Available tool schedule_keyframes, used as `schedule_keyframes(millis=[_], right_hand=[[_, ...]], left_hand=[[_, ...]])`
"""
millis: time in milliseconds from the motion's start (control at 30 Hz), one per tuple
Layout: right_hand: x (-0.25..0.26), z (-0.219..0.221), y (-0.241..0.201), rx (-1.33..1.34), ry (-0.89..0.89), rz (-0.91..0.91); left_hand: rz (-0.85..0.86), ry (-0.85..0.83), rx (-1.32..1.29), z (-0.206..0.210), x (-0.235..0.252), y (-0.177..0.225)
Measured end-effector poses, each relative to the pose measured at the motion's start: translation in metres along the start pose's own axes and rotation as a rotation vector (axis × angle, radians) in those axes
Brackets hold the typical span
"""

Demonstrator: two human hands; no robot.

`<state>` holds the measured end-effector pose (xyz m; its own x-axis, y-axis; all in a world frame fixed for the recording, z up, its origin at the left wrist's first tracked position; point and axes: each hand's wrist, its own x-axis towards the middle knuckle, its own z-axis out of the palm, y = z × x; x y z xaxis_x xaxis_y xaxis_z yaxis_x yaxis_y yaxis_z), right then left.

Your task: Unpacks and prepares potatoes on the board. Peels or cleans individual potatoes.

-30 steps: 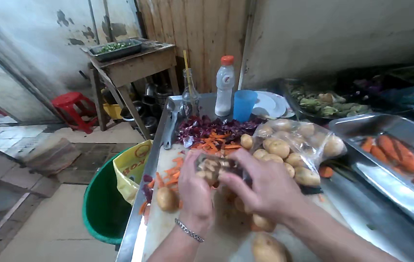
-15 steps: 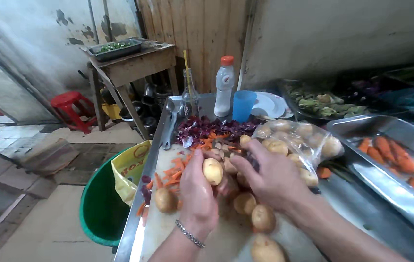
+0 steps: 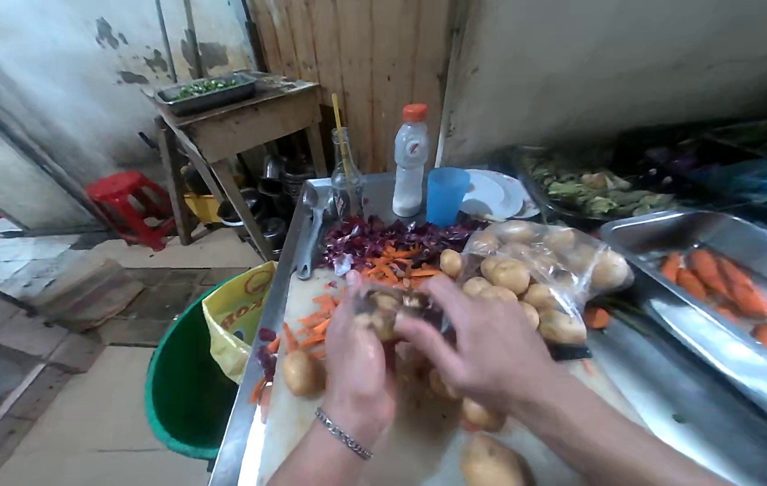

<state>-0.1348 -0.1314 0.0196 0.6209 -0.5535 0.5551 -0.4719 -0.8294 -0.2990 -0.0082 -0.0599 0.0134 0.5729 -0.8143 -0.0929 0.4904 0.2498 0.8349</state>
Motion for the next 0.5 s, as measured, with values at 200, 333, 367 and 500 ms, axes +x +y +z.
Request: schedule_keyframes(millis=[200, 333, 367, 500], right_hand=[[0.004, -0.011, 0.014, -0.001, -0.111, 0.208], [-0.009, 0.002, -0.009, 0.041, -0.021, -0.03], [-0.007, 0.003, -0.008, 0.029, 0.0, -0.052], [0.001, -0.007, 0.007, 0.011, -0.099, 0.145]], left_hand=[[-0.154, 0.01, -0.018, 0.004, 0.002, 0.004], [-0.033, -0.063, -0.047, -0.004, 0.0, -0.004], [-0.007, -0.071, -0.032, -0.004, 0.0, -0.003], [0.018, 0.05, 0.084, 0.003, -0.001, -0.001]])
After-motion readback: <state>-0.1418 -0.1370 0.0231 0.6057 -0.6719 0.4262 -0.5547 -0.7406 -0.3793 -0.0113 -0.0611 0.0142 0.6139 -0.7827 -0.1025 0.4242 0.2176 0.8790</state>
